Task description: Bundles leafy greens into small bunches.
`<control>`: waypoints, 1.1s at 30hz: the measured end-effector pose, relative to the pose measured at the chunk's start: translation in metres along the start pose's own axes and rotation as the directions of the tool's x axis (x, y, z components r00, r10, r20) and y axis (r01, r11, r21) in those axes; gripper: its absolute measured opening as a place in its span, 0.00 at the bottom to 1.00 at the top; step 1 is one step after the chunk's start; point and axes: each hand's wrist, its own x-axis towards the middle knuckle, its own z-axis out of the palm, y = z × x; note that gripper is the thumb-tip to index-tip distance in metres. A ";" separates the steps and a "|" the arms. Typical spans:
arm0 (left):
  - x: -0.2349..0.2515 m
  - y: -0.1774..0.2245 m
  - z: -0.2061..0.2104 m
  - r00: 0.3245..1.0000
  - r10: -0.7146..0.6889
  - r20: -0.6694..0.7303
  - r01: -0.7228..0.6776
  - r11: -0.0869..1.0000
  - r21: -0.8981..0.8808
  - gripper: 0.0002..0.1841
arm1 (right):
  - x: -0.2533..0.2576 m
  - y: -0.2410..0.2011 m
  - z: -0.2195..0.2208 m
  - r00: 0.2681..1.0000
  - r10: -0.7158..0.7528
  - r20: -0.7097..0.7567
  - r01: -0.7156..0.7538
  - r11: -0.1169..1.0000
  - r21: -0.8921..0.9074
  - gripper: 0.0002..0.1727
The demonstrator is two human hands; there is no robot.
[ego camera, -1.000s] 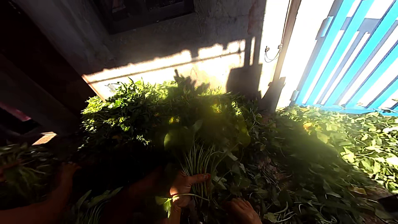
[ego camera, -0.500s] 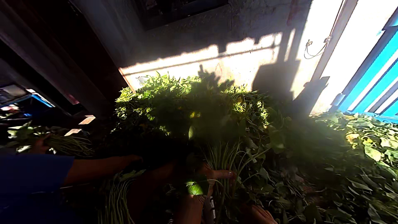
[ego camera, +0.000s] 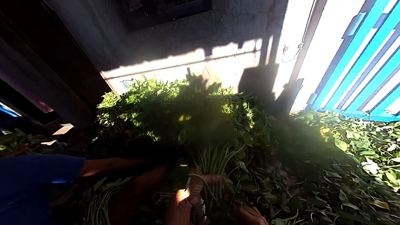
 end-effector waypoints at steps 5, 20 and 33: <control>-0.001 0.002 0.003 0.999 -0.013 0.033 0.015 0.998 -0.060 0.15 | 0.001 -0.004 -0.005 1.000 -0.011 -0.022 0.012 1.000 0.019 0.16; 0.006 0.003 -0.036 0.766 0.296 0.571 -0.286 0.952 -0.109 0.12 | 0.001 -0.046 -0.022 0.969 -0.059 -0.240 -0.092 0.814 -0.573 0.18; -0.003 -0.003 0.006 0.968 0.238 0.083 -0.231 0.969 -0.085 0.14 | 0.017 -0.038 -0.012 0.974 0.146 -0.173 -0.189 0.945 -0.267 0.39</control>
